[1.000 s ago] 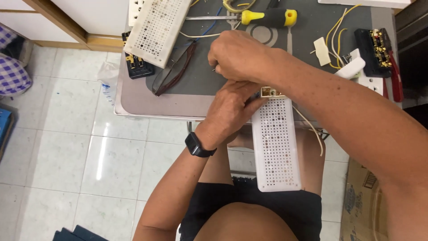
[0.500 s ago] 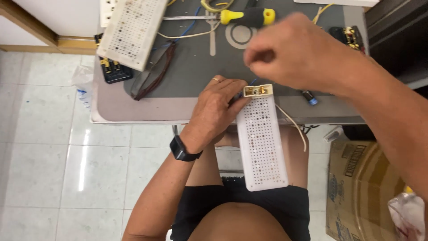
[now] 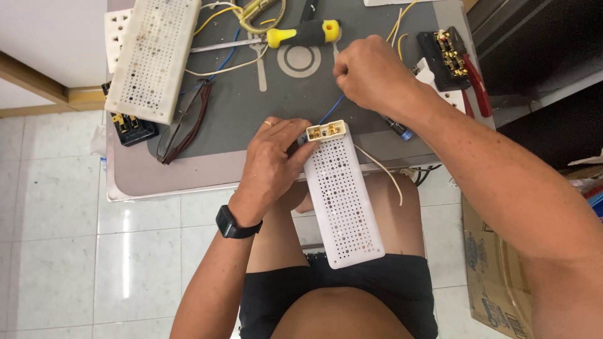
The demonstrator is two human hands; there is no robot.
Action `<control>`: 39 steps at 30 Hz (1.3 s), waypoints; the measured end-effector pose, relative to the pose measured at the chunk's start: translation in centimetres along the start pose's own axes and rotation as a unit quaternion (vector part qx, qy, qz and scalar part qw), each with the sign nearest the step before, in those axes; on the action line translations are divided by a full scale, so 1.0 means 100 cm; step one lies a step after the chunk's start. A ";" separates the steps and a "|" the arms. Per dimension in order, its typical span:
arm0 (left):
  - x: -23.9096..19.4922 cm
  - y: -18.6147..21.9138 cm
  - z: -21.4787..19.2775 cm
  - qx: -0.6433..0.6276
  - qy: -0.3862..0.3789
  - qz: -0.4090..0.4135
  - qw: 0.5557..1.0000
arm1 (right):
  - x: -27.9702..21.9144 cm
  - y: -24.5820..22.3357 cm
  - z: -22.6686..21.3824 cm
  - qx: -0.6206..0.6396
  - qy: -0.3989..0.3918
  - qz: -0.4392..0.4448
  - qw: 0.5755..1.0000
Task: The person mounts circuit breakers onto a white perforated board using a screwdriver. They then pick up a power strip, remove its cover, and use a screwdriver to tighten the screws on the internal terminals.
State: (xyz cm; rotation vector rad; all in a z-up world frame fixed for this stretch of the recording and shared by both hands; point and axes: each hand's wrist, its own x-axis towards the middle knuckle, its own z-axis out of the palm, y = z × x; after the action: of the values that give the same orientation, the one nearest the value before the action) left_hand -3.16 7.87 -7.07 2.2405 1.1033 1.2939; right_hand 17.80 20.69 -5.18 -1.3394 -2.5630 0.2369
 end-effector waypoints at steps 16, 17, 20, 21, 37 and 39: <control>0.002 0.001 0.002 -0.009 -0.005 -0.042 0.999 | -0.077 -0.017 -0.017 0.099 0.064 0.113 0.987; 0.004 0.003 0.003 -0.029 0.011 -0.077 0.997 | -0.084 -0.011 -0.007 0.062 0.107 0.030 0.992; 0.003 0.002 0.003 -0.030 0.010 -0.068 0.997 | -0.086 -0.012 0.004 0.065 0.131 0.000 0.989; 0.003 0.003 0.004 -0.030 0.009 -0.067 0.997 | -0.088 -0.014 0.002 0.065 0.132 0.001 0.989; 0.004 0.007 0.003 -0.038 0.012 -0.072 0.997 | -0.124 -0.032 -0.015 -0.125 0.076 0.168 0.975; 0.005 0.009 0.002 -0.042 0.012 -0.074 0.996 | -0.132 -0.029 -0.012 -0.107 0.083 0.172 0.976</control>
State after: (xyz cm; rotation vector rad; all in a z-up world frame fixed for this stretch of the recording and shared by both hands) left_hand -2.42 7.68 -6.39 2.0457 1.1771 1.2847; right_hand 23.08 8.22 -5.08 -1.7983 -2.2578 -0.0935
